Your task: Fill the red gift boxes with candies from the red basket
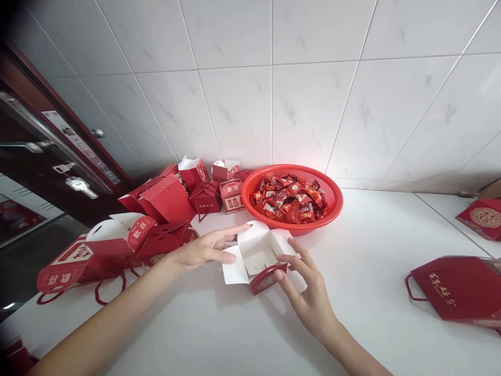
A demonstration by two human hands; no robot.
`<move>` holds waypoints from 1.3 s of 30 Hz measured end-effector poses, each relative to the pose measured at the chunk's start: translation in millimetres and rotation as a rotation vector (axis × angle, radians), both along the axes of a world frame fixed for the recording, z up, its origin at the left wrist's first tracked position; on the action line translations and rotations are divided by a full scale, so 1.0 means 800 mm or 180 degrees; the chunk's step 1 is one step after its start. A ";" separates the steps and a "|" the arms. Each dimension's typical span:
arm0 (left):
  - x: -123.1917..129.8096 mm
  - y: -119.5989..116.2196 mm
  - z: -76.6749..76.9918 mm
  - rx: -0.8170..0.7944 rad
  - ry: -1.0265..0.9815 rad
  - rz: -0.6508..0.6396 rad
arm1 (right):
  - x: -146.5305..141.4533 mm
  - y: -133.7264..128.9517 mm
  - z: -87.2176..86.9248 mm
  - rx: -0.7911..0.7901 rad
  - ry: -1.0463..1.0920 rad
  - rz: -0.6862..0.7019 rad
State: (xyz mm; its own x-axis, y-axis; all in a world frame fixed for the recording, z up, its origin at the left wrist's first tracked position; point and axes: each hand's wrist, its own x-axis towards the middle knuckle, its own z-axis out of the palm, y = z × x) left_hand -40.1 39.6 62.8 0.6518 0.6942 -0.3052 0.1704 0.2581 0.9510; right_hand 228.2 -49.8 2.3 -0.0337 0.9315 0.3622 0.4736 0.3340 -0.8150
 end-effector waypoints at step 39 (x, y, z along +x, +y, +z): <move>0.041 -0.009 0.079 0.2292 0.1652 -0.0662 | 0.066 0.078 0.102 0.1163 -0.0958 -0.0109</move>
